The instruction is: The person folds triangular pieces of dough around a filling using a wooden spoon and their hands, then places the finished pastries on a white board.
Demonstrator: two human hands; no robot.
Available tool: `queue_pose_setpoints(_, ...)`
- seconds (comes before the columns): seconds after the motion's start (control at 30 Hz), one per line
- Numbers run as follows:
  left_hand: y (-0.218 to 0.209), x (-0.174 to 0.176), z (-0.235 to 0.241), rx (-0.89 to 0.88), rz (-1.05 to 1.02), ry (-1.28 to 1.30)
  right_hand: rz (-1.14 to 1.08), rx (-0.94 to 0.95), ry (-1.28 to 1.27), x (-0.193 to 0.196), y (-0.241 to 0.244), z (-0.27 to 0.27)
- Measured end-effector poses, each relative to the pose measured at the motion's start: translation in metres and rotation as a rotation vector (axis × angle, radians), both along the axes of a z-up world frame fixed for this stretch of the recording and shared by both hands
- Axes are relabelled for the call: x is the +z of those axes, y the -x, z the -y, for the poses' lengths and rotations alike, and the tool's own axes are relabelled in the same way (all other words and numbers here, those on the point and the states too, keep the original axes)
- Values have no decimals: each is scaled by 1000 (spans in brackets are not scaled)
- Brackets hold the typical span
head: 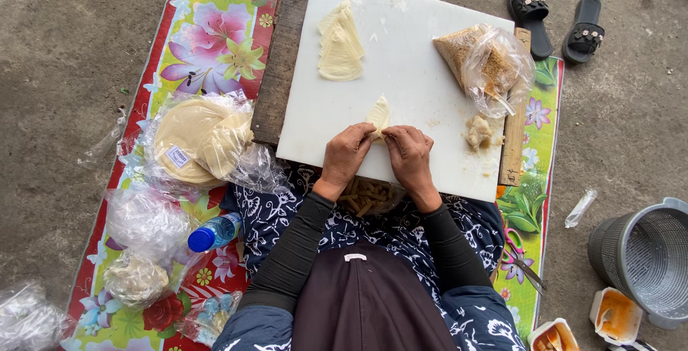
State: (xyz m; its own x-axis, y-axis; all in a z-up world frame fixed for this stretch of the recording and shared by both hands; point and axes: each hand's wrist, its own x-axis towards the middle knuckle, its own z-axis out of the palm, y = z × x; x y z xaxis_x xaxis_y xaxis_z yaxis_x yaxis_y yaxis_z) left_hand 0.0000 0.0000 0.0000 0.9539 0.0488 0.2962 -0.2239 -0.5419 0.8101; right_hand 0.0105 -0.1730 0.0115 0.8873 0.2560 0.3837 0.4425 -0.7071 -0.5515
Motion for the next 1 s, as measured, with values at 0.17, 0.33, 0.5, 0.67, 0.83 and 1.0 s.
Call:
queue_pose_setpoints(0.17, -1, 4, -1, -17, 73, -13, 39, -5, 46, 4, -2, -6)
queue_pose_setpoints(0.33, -2, 2, -2, -49, 103, -69, 110, 55, 138, 13, -3, -7)
queue_pose_setpoints(0.5, -1, 4, -2, -75, 142, -126, 95, 272, 206, 31, -11, 14)
queue_pose_setpoints(0.67, 2, 9, -2, -129, 127, -139, 207, 233, 292, 22, -13, 10)
queue_pose_setpoints(0.83, 2, 2, 1, -108, 136, -208, 227, 216, 253, 21, -14, 4)
queue_pose_setpoints(1.0, -2, -2, 6, -66, 125, -235, 193, 310, 227, 30, -16, 12)
